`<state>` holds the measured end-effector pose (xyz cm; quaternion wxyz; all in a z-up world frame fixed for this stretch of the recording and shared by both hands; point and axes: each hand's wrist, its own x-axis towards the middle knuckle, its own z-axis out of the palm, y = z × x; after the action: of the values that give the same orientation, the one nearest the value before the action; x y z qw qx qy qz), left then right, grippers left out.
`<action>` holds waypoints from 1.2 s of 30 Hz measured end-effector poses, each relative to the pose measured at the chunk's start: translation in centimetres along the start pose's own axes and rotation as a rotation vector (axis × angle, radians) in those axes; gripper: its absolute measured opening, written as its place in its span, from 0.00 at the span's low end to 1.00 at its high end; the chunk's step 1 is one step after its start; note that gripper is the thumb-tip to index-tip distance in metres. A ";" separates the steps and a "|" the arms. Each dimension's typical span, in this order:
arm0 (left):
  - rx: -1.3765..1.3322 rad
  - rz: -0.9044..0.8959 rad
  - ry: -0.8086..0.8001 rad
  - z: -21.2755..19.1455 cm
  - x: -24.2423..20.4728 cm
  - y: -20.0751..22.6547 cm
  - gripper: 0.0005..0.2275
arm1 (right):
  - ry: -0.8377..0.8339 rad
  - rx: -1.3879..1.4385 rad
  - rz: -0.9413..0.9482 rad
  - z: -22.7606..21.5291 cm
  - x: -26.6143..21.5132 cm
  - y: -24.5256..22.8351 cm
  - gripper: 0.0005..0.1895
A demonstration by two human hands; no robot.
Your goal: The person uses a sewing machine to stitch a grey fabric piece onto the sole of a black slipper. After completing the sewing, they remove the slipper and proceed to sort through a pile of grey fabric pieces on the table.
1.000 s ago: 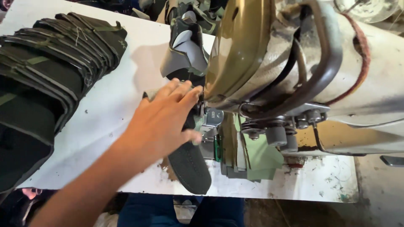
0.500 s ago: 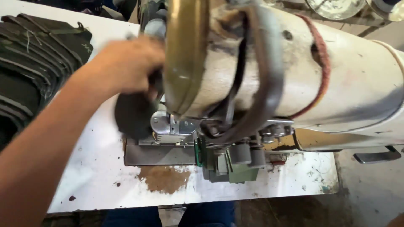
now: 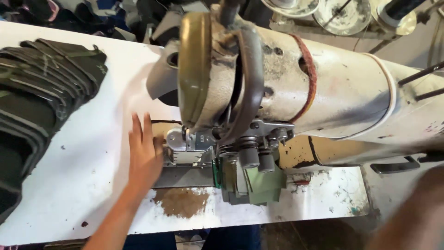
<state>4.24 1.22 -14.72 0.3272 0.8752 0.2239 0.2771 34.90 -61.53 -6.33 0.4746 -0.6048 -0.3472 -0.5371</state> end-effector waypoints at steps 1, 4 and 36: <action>0.001 0.016 0.002 -0.8 -2.1 0.6 0.30 | 0.006 0.021 0.001 3.8 -1.5 -4.1 0.03; 0.012 0.008 -0.023 -2.6 -7.8 1.8 0.28 | -0.318 -0.140 0.229 15.4 -4.6 -19.6 0.10; -0.718 0.585 -0.815 -4.3 -16.3 8.6 0.19 | -1.662 0.315 1.168 13.9 -6.2 -37.8 0.09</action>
<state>-8.85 -12.13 -11.53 0.5709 0.7712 -0.2759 0.0567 3.08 -36.14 -4.43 0.3457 -0.7908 -0.2841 0.4176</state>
